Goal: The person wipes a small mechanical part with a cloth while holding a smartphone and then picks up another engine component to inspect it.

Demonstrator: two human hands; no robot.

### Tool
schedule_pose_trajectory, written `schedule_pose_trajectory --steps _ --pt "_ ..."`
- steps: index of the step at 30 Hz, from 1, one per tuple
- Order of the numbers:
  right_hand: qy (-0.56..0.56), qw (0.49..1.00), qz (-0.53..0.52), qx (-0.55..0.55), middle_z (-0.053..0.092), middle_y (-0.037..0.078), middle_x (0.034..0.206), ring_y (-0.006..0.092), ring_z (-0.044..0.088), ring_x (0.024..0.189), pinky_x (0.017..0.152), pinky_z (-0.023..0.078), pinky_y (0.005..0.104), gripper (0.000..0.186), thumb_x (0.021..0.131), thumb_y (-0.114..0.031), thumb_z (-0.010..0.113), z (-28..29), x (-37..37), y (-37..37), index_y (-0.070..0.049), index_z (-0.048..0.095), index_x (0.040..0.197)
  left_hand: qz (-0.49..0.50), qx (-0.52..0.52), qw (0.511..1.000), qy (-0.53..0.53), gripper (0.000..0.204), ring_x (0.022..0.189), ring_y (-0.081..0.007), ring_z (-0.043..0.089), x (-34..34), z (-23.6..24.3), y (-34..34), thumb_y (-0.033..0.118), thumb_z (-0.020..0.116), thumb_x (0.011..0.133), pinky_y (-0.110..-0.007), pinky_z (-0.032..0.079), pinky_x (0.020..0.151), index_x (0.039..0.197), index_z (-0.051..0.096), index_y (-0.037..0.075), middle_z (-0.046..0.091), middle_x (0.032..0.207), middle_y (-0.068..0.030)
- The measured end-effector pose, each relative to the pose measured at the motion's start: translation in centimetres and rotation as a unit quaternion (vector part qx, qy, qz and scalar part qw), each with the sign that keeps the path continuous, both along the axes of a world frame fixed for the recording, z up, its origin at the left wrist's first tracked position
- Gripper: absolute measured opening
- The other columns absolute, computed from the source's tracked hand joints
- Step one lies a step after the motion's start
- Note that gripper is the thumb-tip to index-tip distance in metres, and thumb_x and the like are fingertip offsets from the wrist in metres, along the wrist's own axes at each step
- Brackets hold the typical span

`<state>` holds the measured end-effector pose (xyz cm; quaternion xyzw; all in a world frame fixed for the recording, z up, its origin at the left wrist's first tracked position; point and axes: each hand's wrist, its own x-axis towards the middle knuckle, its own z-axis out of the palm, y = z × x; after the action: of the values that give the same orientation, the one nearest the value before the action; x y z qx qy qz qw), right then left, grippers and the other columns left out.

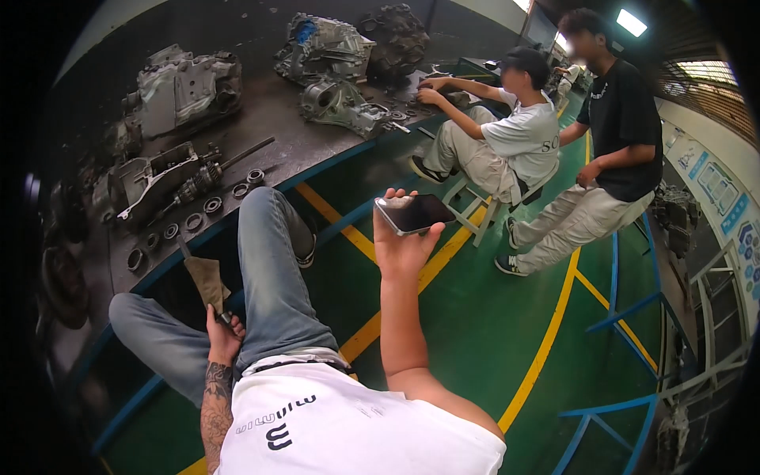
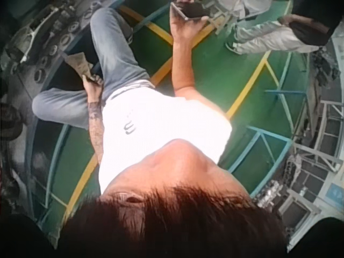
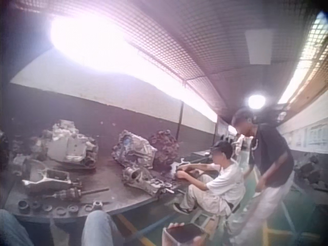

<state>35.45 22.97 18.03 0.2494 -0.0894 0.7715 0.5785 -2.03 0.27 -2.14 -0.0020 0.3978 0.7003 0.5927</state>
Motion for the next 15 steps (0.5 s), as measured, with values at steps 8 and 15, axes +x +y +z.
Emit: schedule_pose_trajectory --steps 8,15 --pt "0.002 0.997 -0.003 -0.083 0.061 0.02 0.13 0.0373 0.053 0.131 0.118 0.036 0.0588 0.069 0.081 -0.045 0.081 -3.7 3.2 5.3 0.002 0.058 0.127 0.006 0.001 1.0 -0.009 0.059 0.058 -0.0181 0.04 1.2 0.5 1.0 0.072 0.042 0.096 -0.031 0.032 0.055 0.089 0.05 0.013 0.045 0.068 -0.0038" --pt "-0.031 0.992 -0.026 -0.118 0.064 0.018 0.127 0.0354 0.058 0.123 0.113 0.041 0.0591 0.069 0.08 -0.052 0.08 -4.9 4.2 6.0 -0.002 0.061 0.125 0.014 0.005 1.0 -0.003 0.059 0.057 -0.0176 0.04 0.9 1.2 0.1 0.071 0.041 0.097 -0.031 0.032 0.053 0.088 0.049 0.014 0.044 0.066 -0.0034"
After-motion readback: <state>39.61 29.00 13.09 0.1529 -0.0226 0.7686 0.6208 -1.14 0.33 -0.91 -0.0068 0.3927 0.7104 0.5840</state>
